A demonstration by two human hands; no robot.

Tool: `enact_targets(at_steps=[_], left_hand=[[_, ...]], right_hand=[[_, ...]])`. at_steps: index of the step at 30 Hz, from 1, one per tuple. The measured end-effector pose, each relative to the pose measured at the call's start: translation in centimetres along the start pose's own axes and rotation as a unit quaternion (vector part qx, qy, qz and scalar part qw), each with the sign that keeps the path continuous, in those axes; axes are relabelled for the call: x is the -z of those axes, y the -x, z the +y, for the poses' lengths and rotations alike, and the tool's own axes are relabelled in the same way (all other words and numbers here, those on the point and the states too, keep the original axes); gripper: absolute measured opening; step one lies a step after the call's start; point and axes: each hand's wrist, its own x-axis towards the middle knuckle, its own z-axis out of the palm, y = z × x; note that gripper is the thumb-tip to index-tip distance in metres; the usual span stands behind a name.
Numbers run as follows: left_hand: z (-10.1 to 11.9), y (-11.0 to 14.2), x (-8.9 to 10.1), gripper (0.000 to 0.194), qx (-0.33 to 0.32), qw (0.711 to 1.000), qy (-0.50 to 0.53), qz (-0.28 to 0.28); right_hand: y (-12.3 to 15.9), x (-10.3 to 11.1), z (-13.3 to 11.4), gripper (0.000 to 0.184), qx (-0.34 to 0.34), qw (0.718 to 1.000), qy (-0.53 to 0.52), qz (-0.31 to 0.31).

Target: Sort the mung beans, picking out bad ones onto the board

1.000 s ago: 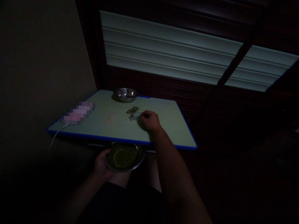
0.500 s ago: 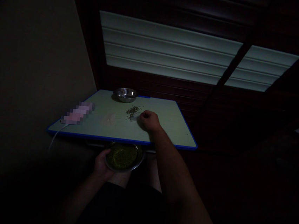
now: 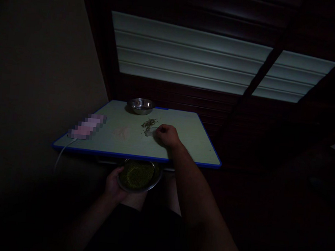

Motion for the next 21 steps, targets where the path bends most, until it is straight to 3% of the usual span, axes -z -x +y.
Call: enact_targets(at_steps=[17, 21], left_hand=[[-0.05, -0.12, 0.01, 0.025, 0.004, 1.000, -0.013, 0.012], [0.01, -0.07, -0.05, 0.024, 0.003, 1.000, -0.003, 0.013]], right_hand=[[-0.26, -0.30, 0.12, 0.015, 0.006, 1.000, 0.007, -0.030], [-0.42, -0.31, -0.41, 0.015, -0.021, 0.999, 0.001, -0.038]])
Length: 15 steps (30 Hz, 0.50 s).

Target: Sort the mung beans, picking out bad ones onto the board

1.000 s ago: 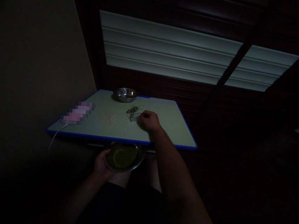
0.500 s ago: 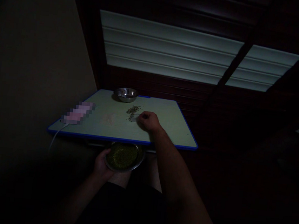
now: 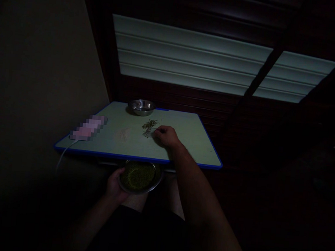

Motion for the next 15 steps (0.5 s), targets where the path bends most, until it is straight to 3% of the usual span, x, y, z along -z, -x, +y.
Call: enact_targets(at_steps=[15], left_hand=[[0.1, 0.2, -0.2, 0.019, -0.006, 1.000, 0.010, -0.006]], right_hand=[[0.1, 0.5, -1.5, 0.019, -0.040, 0.994, -0.009, -0.099]])
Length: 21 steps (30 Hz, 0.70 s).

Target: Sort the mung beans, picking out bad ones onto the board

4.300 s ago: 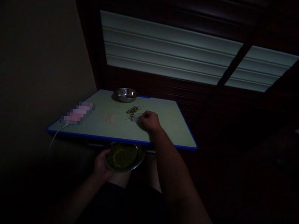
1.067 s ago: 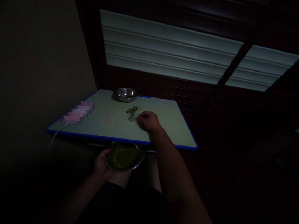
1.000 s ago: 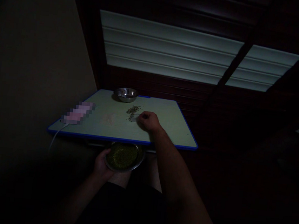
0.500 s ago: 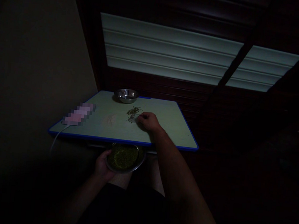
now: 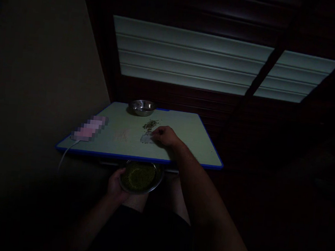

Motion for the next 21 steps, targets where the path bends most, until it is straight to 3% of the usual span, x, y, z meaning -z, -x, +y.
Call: enact_targets(at_steps=[11, 21], left_hand=[[0.0, 0.1, -0.1, 0.023, 0.005, 1.000, -0.003, -0.002], [-0.1, 0.0, 0.0, 0.019, -0.001, 1.000, -0.014, 0.009]], right_hand=[[1.8, -0.8, -1.3, 0.023, -0.021, 0.996, -0.031, -0.083], [3.6, -1.0, -2.9, 0.022, 0.010, 0.990, 0.064, -0.129]])
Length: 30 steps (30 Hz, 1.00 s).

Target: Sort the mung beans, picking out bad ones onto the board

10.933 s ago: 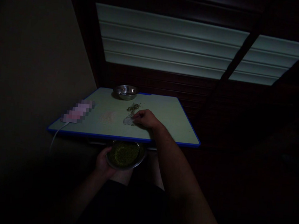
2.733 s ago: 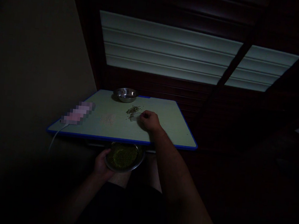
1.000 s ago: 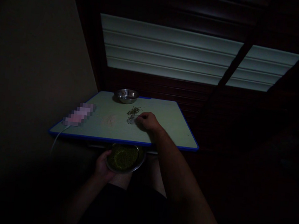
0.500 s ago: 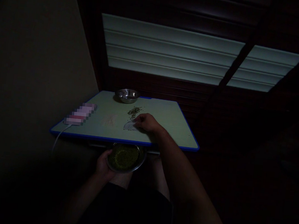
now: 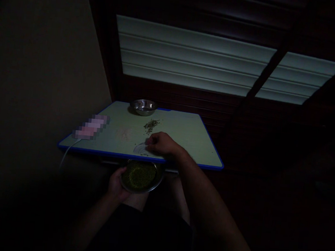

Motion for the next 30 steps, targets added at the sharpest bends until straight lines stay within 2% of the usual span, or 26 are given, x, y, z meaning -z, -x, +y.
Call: enact_targets(at_steps=[8, 12, 15, 19, 21, 26, 30], left_hand=[[-0.1, -0.4, 0.3, 0.022, 0.013, 1.000, 0.005, -0.020], [-0.1, -0.4, 0.4, 0.024, 0.007, 1.000, 0.006, -0.023], [-0.1, -0.2, 0.2, 0.022, 0.003, 1.000, 0.012, -0.017], [0.0, -0.2, 0.2, 0.021, 0.007, 1.000, 0.011, -0.005], [-0.1, -0.2, 0.3, 0.023, 0.008, 1.000, 0.010, -0.009], [-0.1, -0.3, 0.5, 0.025, 0.011, 1.000, 0.010, -0.023], [0.0, -0.2, 0.5, 0.026, 0.015, 0.999, 0.020, -0.028]], right_hand=[[1.1, 0.0, -1.4, 0.022, -0.004, 0.999, 0.016, -0.027], [1.1, -0.2, -1.1, 0.026, -0.007, 0.997, -0.069, -0.034], [0.4, -0.4, -0.4, 0.024, -0.013, 0.992, -0.127, 0.013], [-1.2, -0.4, 0.8, 0.017, -0.022, 0.984, -0.127, 0.124], [-1.9, -0.4, 1.1, 0.015, -0.026, 0.983, -0.115, 0.144], [-3.5, -0.7, 1.0, 0.008, -0.024, 0.988, -0.082, 0.129], [-4.5, -1.0, 0.2, 0.012, -0.008, 0.992, -0.082, 0.096]])
